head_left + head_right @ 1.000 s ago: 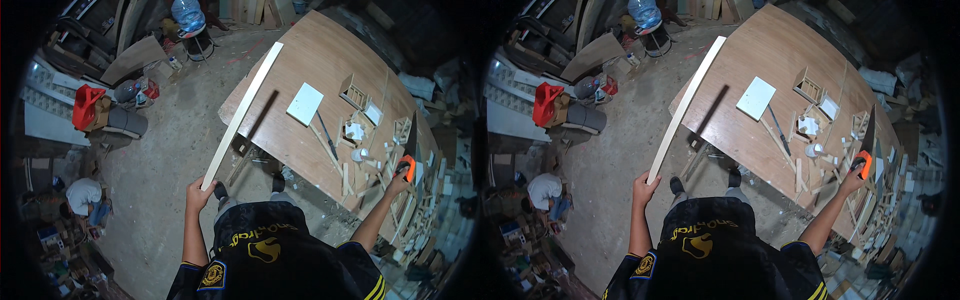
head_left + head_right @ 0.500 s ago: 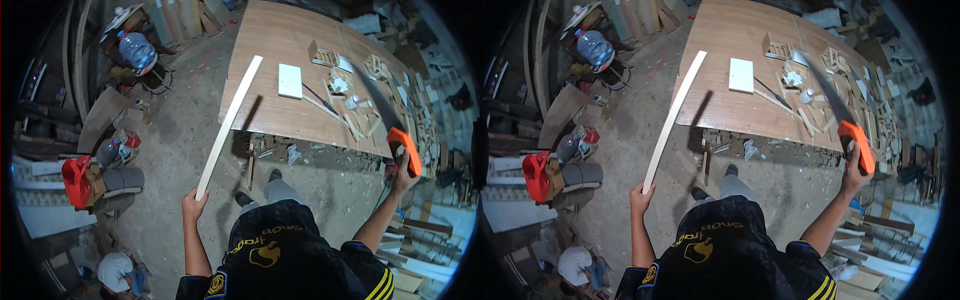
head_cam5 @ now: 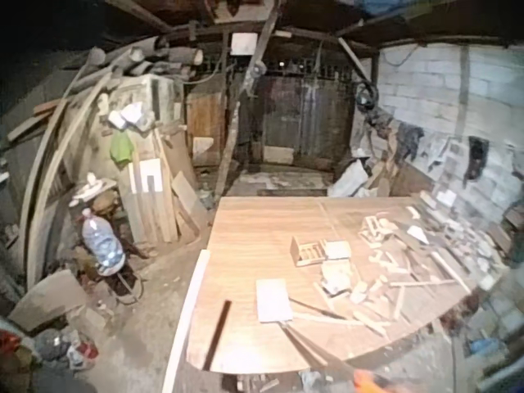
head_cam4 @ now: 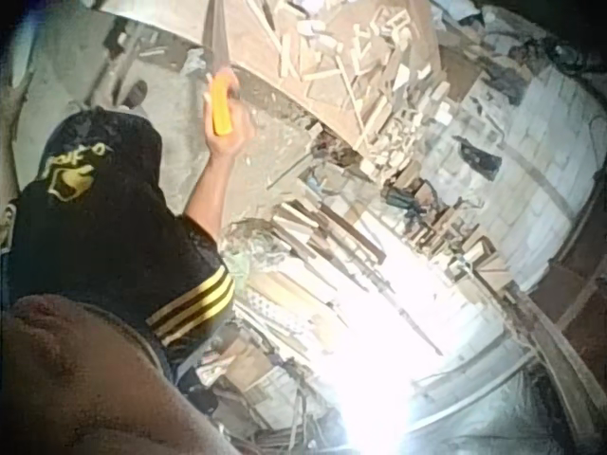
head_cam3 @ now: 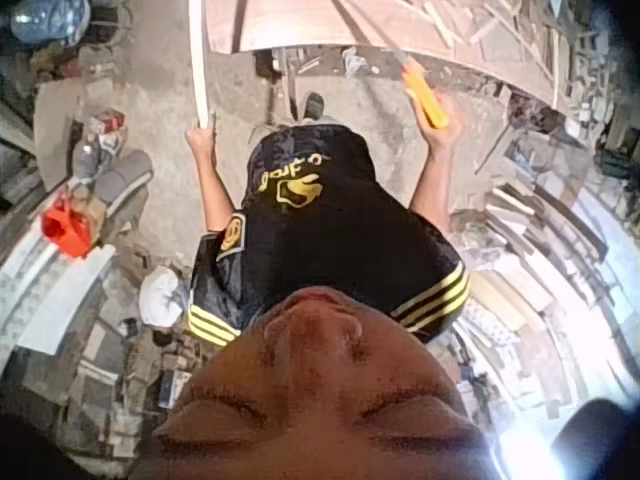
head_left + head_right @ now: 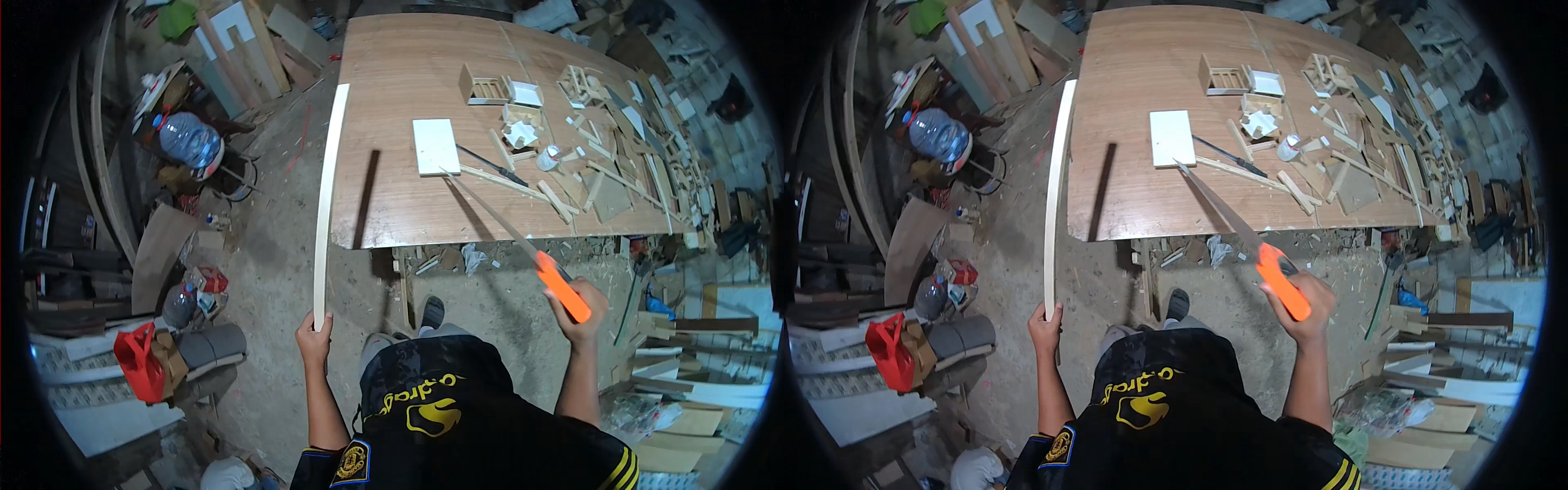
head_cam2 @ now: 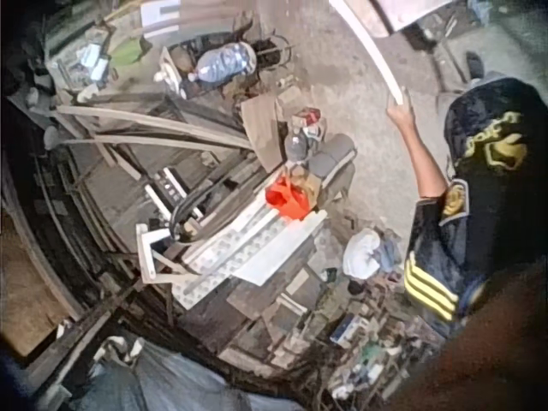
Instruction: Using a hand saw to cut a small piece of wood against the edge of a workbench in a workshop.
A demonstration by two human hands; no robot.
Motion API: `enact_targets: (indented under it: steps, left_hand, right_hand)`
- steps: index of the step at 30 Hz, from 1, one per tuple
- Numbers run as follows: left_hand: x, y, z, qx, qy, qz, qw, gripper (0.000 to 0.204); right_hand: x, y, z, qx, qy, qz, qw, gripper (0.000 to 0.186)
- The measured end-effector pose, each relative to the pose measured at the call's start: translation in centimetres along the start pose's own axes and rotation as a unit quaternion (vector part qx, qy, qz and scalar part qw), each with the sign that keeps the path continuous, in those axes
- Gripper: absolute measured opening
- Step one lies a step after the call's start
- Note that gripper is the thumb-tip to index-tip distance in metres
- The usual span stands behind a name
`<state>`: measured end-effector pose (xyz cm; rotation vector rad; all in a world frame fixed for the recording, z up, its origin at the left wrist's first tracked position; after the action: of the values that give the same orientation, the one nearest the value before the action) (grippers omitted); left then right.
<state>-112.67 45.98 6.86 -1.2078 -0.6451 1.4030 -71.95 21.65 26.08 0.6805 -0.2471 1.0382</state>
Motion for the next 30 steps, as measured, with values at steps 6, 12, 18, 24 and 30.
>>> enact_targets:
  steps: [6,12,18,24,30]
  left_hand:
    - [4.8,-2.8,-1.3,0.01,0.007,0.006,1.0,0.027]
    - [12.9,-4.9,-2.0,0.028,0.102,-0.004,0.994,0.028]
    - [23.1,-2.3,-2.4,0.067,0.21,-0.165,0.961,0.025]
    - [28.8,-5.7,-2.7,0.108,0.333,-0.218,0.911,0.027]
    - [33.3,-5.1,-1.2,0.131,0.376,-0.219,0.891,0.029]
  right_hand:
    - [2.6,1.4,-1.1,-0.015,-0.005,0.008,1.0,0.03]
    - [2.7,5.4,0.3,-0.088,0.016,-0.035,0.995,0.033]
    - [4.7,11.8,-5.7,-0.169,0.015,-0.11,0.979,0.032]
    - [8.5,16.0,-11.9,-0.223,-0.023,-0.152,0.963,0.03]
    - [11.0,16.3,-18.2,-0.172,-0.086,-0.182,0.964,0.027]
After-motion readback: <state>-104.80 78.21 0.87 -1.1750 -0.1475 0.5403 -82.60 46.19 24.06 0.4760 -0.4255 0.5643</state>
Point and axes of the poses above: each hand's wrist, its own x-axis towards the middle knuckle, its own z-axis out of the back of the hand, y = z × x, the point moved 2 cm from there along x, towards the middle knuckle, and after that the axes turned 11 degrees about -x, right-handed, at the moved point
